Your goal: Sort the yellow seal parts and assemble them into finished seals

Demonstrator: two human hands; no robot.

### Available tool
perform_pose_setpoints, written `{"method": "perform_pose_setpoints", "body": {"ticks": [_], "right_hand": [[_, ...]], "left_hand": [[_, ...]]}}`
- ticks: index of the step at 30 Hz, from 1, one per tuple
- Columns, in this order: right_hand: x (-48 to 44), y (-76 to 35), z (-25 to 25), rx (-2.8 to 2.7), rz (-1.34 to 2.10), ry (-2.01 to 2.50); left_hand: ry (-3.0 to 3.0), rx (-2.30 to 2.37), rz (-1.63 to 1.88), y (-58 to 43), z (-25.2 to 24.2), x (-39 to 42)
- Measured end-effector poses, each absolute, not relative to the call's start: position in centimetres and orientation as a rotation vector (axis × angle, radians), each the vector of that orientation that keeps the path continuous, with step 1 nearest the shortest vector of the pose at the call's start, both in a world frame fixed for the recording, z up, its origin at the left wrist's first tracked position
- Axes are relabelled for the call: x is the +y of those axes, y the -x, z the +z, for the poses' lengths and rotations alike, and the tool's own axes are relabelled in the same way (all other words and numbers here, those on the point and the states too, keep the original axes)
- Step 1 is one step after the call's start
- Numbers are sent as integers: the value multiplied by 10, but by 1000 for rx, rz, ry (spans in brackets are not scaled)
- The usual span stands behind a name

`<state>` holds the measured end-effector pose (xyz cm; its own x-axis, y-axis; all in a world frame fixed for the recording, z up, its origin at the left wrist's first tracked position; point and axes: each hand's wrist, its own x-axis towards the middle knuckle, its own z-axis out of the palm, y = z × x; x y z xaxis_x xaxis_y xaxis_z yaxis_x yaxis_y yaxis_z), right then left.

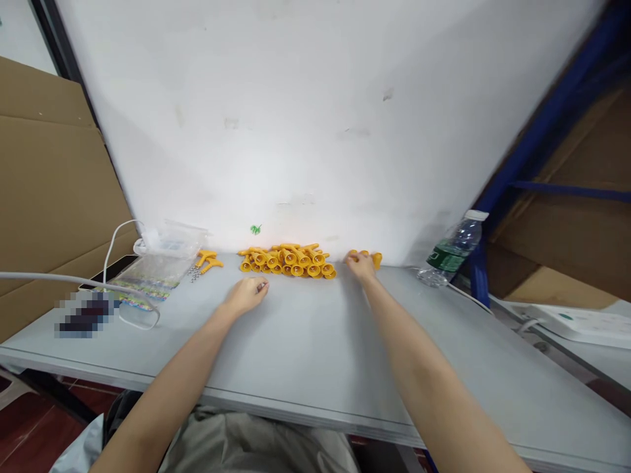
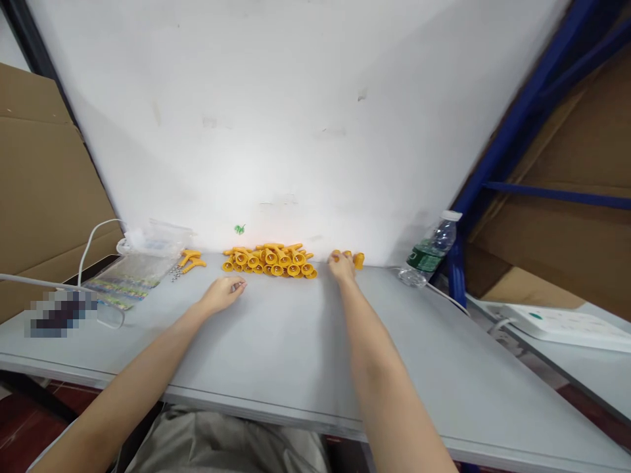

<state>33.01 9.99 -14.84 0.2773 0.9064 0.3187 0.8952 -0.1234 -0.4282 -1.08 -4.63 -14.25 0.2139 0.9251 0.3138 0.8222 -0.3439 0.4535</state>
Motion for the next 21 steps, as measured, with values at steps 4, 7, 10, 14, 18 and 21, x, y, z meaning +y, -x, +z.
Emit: {"method": "perform_pose_setpoints", "body": {"ticks": [4, 7, 10, 14, 18, 21], "right_hand": [[102, -334, -167, -1629, 236, 2185], [103, -331, -170, -1711, 241, 2252], [102, -328, -170, -1741, 214, 2259], [91, -322, -168, -1761, 207, 2253], [74, -314, -167, -1757, 208, 2295], [61, -311, -168, -1775, 159, 2290]], "left_hand": [[-2292, 1690, 780, 10, -141, -48], [-2296, 1677, 782, 10, -139, -49], [-2297, 1663, 773, 9, -138, -50], [-2281, 1671, 785, 9, -139, -49], [-2246, 1721, 814, 10, -141, -47], [-2165, 1868, 903, 16, -139, -42]]}}
